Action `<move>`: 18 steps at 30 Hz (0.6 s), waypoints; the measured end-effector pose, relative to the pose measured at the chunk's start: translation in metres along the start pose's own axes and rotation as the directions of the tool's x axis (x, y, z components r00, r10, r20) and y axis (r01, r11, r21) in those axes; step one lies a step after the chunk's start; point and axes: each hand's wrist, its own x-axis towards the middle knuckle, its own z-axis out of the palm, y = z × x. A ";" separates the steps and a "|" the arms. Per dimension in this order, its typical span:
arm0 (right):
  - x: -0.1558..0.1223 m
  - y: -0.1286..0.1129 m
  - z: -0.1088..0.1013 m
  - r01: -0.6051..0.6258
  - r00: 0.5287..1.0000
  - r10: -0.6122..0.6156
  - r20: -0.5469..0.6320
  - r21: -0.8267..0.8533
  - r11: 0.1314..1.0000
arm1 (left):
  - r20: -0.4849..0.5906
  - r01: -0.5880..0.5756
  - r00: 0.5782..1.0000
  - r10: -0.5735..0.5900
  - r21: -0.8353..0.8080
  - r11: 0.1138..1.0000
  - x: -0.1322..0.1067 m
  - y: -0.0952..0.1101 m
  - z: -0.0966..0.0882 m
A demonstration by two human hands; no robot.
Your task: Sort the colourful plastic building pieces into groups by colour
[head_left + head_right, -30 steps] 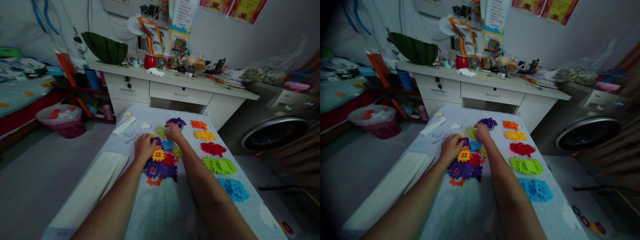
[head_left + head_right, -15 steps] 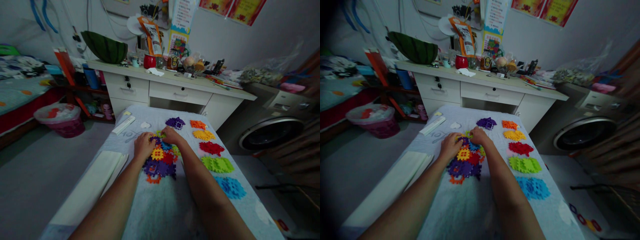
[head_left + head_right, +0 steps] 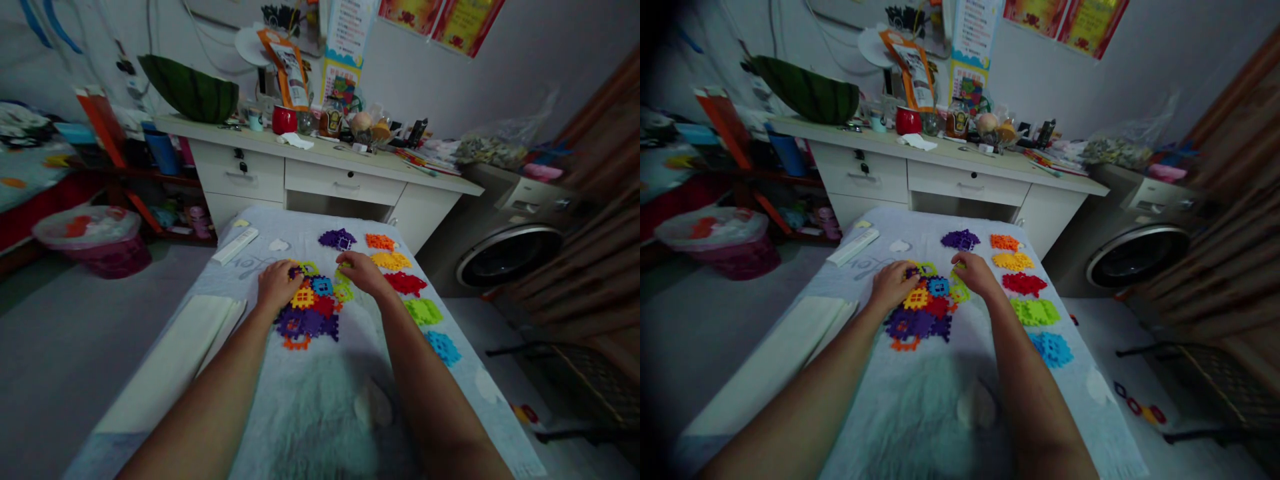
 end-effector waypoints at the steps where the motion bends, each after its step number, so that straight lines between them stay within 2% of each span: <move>1: -0.007 0.006 -0.007 -0.020 1.000 0.020 -0.012 0.036 0.999 | 0.003 -0.001 1.000 0.001 0.005 1.000 0.000 0.000 0.000; 6: -0.052 0.043 -0.047 -0.124 0.988 0.137 -0.075 0.165 0.978 | 0.007 0.001 1.000 -0.001 0.013 1.000 0.000 0.001 -0.001; 10: -0.085 0.063 -0.069 -0.251 0.954 0.271 -0.130 0.151 0.956 | -0.005 -0.005 1.000 0.005 -0.010 1.000 0.000 -0.002 0.001; 13: -0.101 0.068 -0.070 -0.279 0.947 0.292 -0.137 0.104 0.955 | -0.019 -0.014 1.000 0.013 -0.048 0.999 0.001 -0.006 0.004; 18: -0.106 0.065 -0.054 -0.224 0.972 0.221 -0.079 -0.026 0.974 | -0.047 -0.028 0.999 0.021 -0.143 0.989 0.001 -0.010 0.007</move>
